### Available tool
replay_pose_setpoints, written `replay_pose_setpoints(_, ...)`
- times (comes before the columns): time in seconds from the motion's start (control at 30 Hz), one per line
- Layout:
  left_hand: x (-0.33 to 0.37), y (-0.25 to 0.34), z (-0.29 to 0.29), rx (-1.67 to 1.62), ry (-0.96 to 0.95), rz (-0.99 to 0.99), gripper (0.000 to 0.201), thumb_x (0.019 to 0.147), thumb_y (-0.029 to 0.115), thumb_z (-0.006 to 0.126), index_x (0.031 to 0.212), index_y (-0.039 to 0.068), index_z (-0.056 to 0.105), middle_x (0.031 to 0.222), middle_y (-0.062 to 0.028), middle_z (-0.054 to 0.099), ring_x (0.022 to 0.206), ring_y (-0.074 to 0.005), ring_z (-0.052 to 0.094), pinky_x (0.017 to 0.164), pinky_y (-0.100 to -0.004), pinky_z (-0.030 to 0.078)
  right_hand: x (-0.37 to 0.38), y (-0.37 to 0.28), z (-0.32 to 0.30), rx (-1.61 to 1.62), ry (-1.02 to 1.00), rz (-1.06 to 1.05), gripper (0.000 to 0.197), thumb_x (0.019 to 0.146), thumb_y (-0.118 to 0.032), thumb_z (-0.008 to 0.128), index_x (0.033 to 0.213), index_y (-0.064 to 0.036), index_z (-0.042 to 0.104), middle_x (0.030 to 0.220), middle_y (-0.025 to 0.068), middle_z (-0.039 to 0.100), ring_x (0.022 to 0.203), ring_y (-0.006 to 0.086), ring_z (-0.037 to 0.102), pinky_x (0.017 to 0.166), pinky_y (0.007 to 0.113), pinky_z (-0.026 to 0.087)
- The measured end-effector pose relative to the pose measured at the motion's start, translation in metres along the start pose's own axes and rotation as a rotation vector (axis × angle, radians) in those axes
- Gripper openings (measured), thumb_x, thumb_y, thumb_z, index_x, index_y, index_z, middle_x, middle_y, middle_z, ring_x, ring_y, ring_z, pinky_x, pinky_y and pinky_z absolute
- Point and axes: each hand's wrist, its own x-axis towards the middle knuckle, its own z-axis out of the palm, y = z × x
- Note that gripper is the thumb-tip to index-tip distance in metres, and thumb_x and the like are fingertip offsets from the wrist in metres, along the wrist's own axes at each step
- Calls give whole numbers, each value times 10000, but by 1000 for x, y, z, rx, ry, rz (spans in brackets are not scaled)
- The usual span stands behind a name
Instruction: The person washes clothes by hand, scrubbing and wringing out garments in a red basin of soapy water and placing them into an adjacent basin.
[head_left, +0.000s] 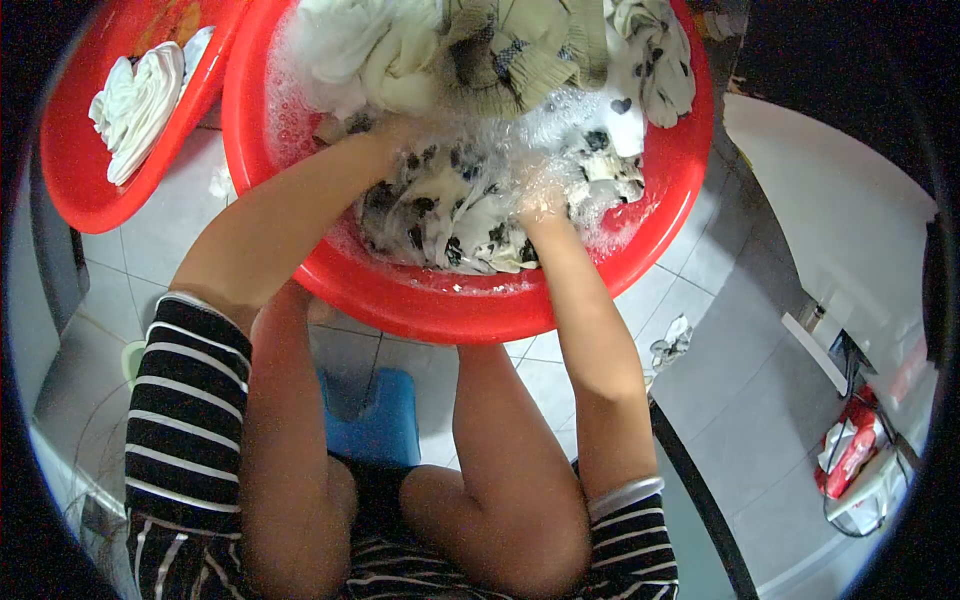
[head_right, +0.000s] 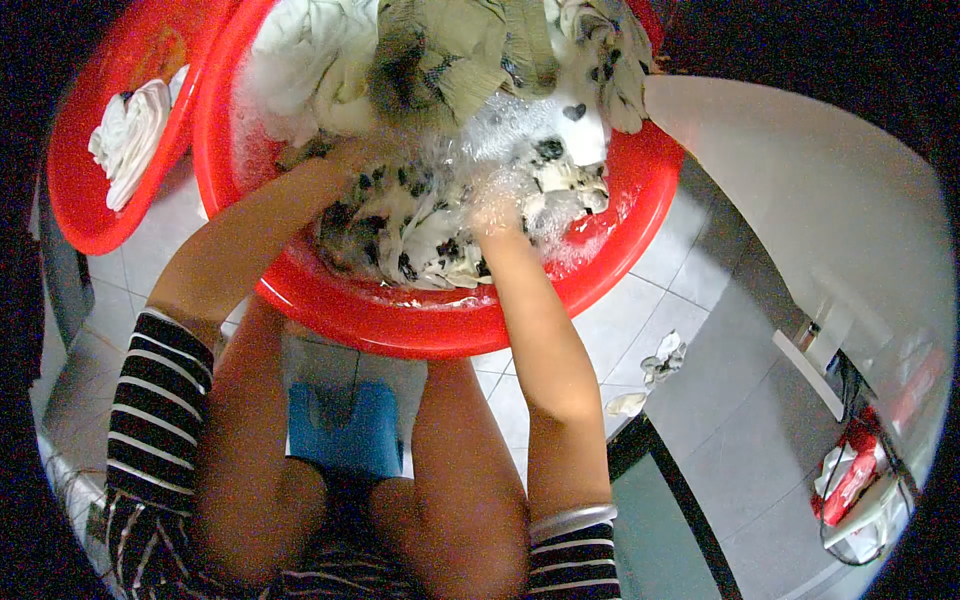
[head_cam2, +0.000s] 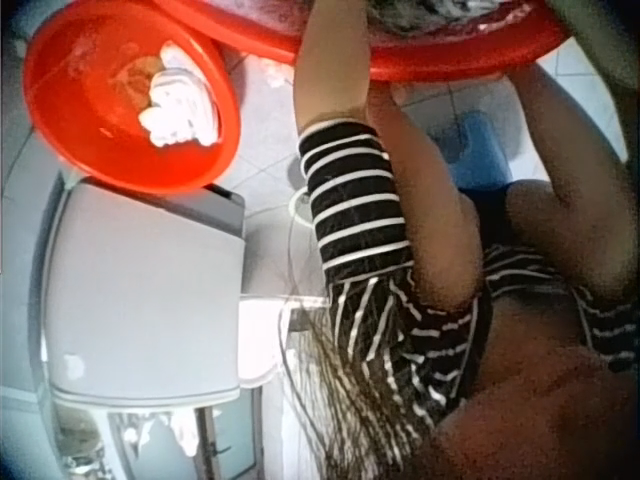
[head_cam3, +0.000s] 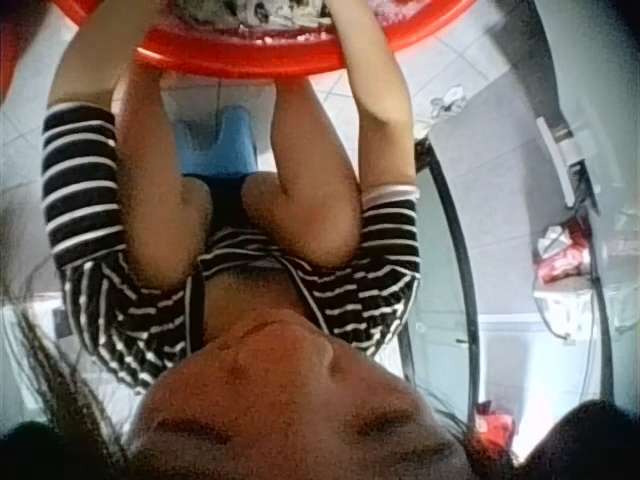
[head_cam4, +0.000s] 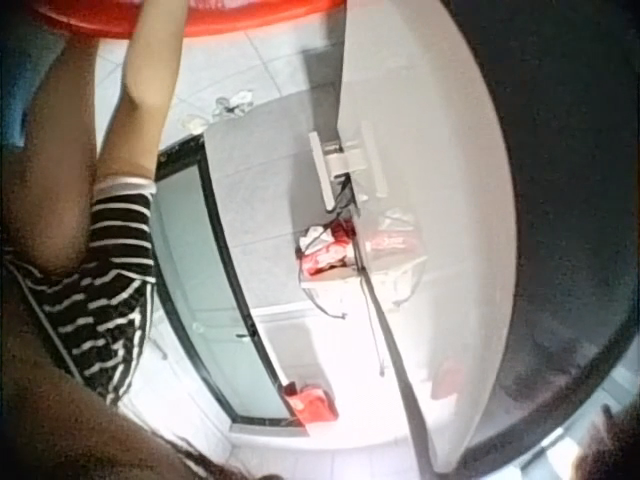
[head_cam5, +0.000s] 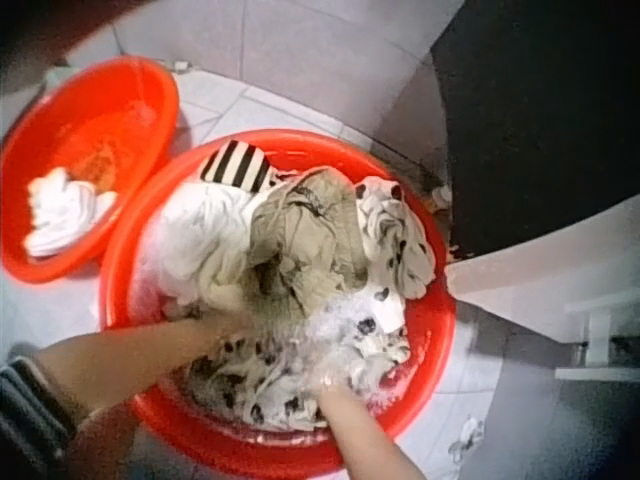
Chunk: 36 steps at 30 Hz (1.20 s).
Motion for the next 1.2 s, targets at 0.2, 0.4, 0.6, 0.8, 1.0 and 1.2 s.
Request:
replay_pose_setpoints(0.2, -41, 16, -41, 16, -50, 154, 703, 837, 453, 557, 1423, 238, 235, 1420, -133, 358, 1255, -340, 407, 983, -416, 404, -35, -165, -115, 449, 179, 148, 270, 623, 103, 626, 826, -57, 546, 843, 36, 580, 739, 157, 569, 689, 262, 454)
replay_pose_setpoints(0.4, -62, 66, -103, -440, 154, 254, 556, 765, 231, 641, 1280, 96, 479, 1141, -127, 604, 966, -292, 610, 850, -385, 476, -85, -173, -168, 1137, 204, 49, 253, 708, 72, 635, 848, -71, 481, 864, 18, 545, 824, 105, 530, 750, 244, 436)
replay_pose_setpoints(0.6, -75, 77, -86, -628, 470, 27, 644, 720, 137, 600, 1335, 120, 408, 1258, -166, 481, 1053, -260, 568, 894, -361, 462, -65, -161, -93, 436, 197, 131, 488, 818, 12, 595, 1276, -12, 426, 1262, 147, 481, 1225, 228, 415, 1035, 324, 309)
replay_pose_setpoints(0.8, -43, 44, -40, -188, 122, 13, 569, 819, 292, 591, 1320, 110, 391, 1292, -196, 436, 1066, -369, 540, 939, -424, 438, -32, -127, -55, -222, 13, -90, 542, 820, -147, 618, 1308, -35, 409, 1260, 193, 491, 1131, 363, 490, 941, 409, 398)
replay_pose_setpoints(1.0, -20, 52, -15, -37, -115, 39, 407, 899, 226, 432, 1294, 128, 436, 1288, -189, 446, 1095, -354, 518, 977, -415, 400, -33, -48, -29, 235, 171, 71, 461, 743, -183, 625, 1172, -27, 564, 1046, 234, 600, 961, 357, 578, 841, 401, 467)
replay_pose_setpoints(1.2, -12, 41, 5, -34, 74, -51, 355, 826, 215, 562, 1160, 96, 554, 1137, -189, 559, 1028, -320, 556, 915, -405, 432, 0, -122, -14, 1039, 306, 674, 539, 850, -353, 580, 1273, -38, 468, 1099, 148, 594, 966, 283, 573, 899, 409, 436)
